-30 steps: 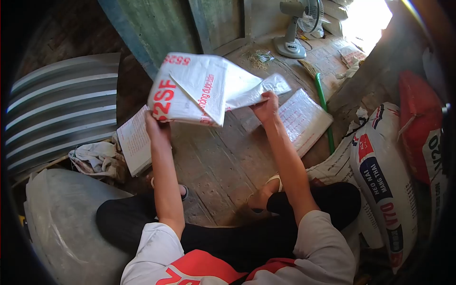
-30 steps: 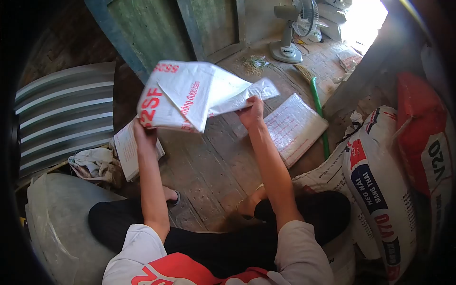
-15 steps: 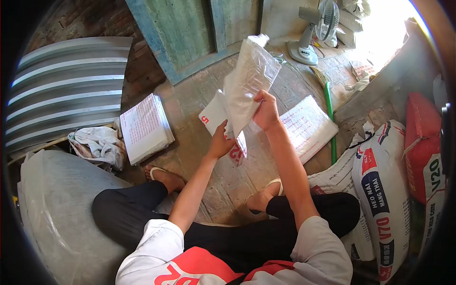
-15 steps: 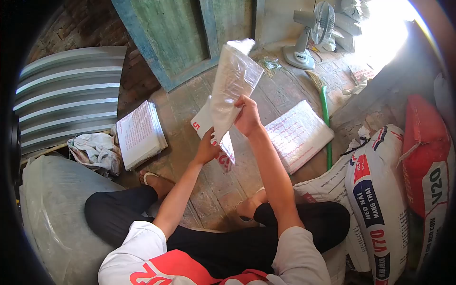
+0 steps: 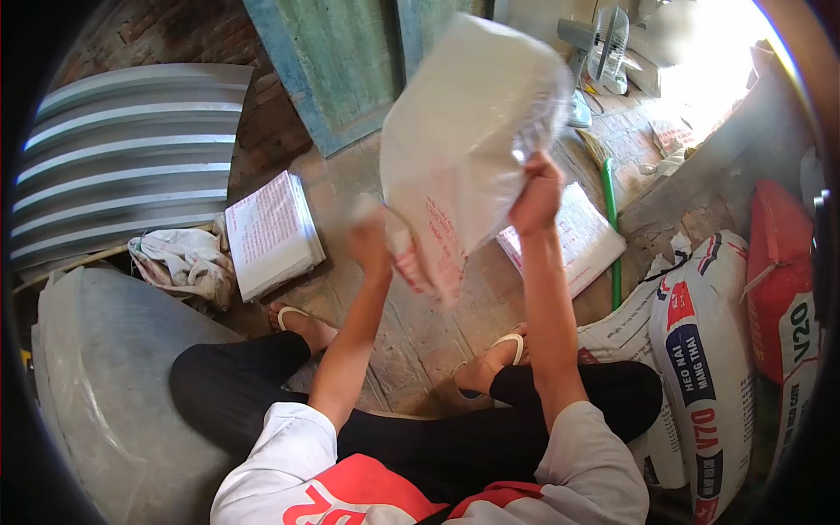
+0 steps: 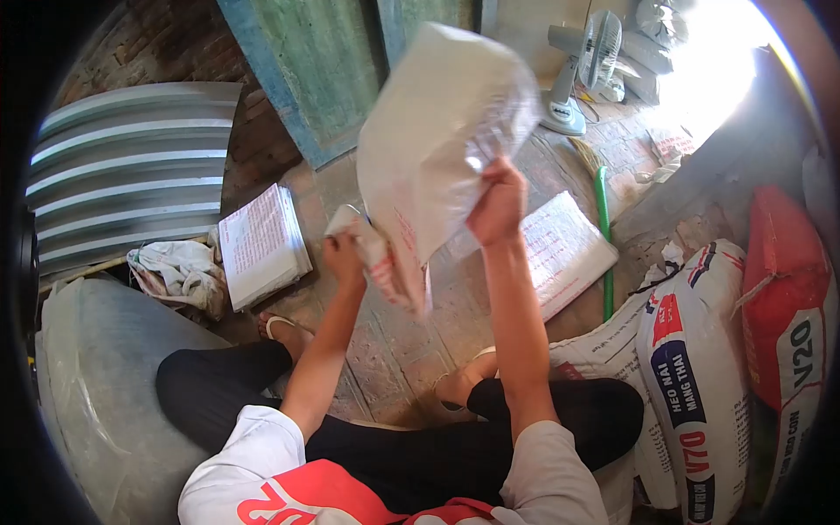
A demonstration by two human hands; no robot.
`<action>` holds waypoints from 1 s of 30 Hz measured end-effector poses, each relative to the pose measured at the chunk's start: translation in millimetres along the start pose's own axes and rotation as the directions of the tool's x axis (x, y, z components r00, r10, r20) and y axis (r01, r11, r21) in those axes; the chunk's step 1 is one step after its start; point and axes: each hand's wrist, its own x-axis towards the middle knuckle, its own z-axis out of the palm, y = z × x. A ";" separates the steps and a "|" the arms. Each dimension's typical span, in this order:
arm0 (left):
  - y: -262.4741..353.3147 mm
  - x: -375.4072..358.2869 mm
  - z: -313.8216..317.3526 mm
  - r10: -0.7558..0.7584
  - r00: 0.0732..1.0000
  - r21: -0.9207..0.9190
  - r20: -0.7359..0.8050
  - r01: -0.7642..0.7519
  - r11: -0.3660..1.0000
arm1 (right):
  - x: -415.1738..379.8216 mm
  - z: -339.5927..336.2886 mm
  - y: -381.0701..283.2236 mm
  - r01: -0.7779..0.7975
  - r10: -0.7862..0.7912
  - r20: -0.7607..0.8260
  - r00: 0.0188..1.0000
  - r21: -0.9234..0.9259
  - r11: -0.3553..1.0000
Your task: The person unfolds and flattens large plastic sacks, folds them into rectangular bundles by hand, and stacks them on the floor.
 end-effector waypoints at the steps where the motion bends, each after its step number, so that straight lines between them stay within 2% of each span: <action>1: -1.8 12.6 -7.7 0.028 0.994 -0.079 -0.106 -0.037 0.996 | -1.8 5.7 -9.9 0.126 -0.134 -0.083 0.987 -0.098 0.987; 2: -2.8 26.5 -17.3 0.047 0.975 -0.151 -0.215 -0.081 0.985 | -6.2 9.3 -21.9 0.177 -0.195 -0.097 0.976 -0.166 0.970; 3: -6.4 36.3 -28.7 0.059 0.945 -0.214 -0.323 -0.133 0.968 | -4.4 0.6 -34.0 0.180 -0.181 -0.043 0.982 -0.040 0.983; 6: -11.5 46.5 -55.9 -0.042 0.816 -0.140 -0.576 -0.048 0.989 | -5.5 -11.5 -64.1 0.157 -0.172 0.167 0.971 0.101 0.982; 7: -16.7 44.8 -63.8 -0.147 0.782 -0.181 -0.606 0.044 0.982 | -4.6 -17.3 -70.9 0.163 -0.177 0.148 0.973 0.104 0.981; 9: -30.4 28.2 -71.0 -0.188 0.713 -0.134 -0.676 0.133 0.982 | -3.5 -27.0 -78.3 0.178 -0.189 0.106 0.976 0.104 0.979; 10: -45.1 20.1 -76.8 -0.207 0.675 -0.113 -0.708 0.180 0.977 | -3.3 -24.5 -77.7 0.203 -0.203 0.006 0.979 0.002 0.979; 11: -57.9 13.1 -89.3 -0.322 0.640 -0.124 -0.698 0.334 0.934 | -3.8 -22.6 -77.9 0.218 -0.227 -0.094 0.969 -0.104 0.970; 12: -68.4 6.3 -90.6 -0.229 0.567 0.079 -0.791 0.466 0.881 | -5.3 -22.2 -78.1 0.219 -0.260 -0.192 0.946 -0.211 0.953; 13: -76.9 -3.4 -88.9 -0.107 0.509 0.259 -0.854 0.594 0.761 | -0.3 -41.3 -79.9 0.186 -0.271 -0.238 0.933 -0.326 0.927; 14: -82.6 -14.6 -87.1 0.034 0.471 0.400 -0.882 0.707 0.582 | 11.0 -76.5 -83.2 0.143 -0.286 -0.284 0.915 -0.435 0.889; 15: -82.5 -26.5 -84.6 0.114 0.507 0.471 -0.855 0.664 0.580 | 18.4 -97.3 -84.4 0.093 -0.305 -0.324 0.896 -0.533 0.841; 16: -95.8 -34.0 -89.7 0.154 0.736 0.628 -0.659 0.426 0.651 | 19.5 -96.1 -81.3 0.022 -0.294 -0.346 0.891 -0.614 0.789; 17: -108.8 -42.2 -96.6 0.218 0.888 0.701 -0.404 0.147 0.698 | 19.4 -95.8 -76.6 -0.052 -0.283 -0.370 0.885 -0.683 0.729; 18: -118.8 -48.5 -102.6 0.298 0.948 0.680 -0.116 -0.143 0.719 | 19.0 -96.1 -71.9 -0.127 -0.274 -0.395 0.877 -0.740 0.660; 19: -118.2 -55.7 -97.3 0.255 0.952 0.676 0.167 -0.299 0.674 | 18.1 -95.6 -68.8 -0.145 -0.223 -0.342 0.913 -0.783 0.605; 20: -118.9 -63.3 -86.7 0.190 0.881 0.625 0.433 -0.446 0.641 | 18.2 -95.2 -61.7 -0.136 -0.226 -0.349 0.910 -0.763 0.632; 21: -102.7 -72.3 -73.3 0.027 0.816 0.612 0.578 -0.455 0.647 | 17.9 -81.6 -50.0 -0.124 -0.230 -0.354 0.906 -0.744 0.657; 22: -84.7 -81.5 -61.4 -0.135 0.705 0.595 0.696 -0.461 0.658 | 17.4 -69.6 -40.8 -0.110 -0.238 -0.359 0.902 -0.725 0.680; 25: -80.5 -105.1 -50.9 -0.054 0.678 0.553 0.733 -0.548 0.628 | 7.6 -36.5 -28.1 -0.105 -0.193 -0.333 0.923 -0.700 0.706; 28: -81.8 -102.9 -53.0 -0.091 0.591 0.531 0.802 -0.634 0.562 | 2.7 -20.5 -18.7 -0.079 -0.182 -0.302 0.936 -0.683 0.726; 30: -82.4 -98.3 -57.7 -0.081 0.582 0.531 0.809 -0.664 0.528 | 2.9 -15.3 -13.0 -0.035 -0.211 -0.269 0.940 -0.692 0.721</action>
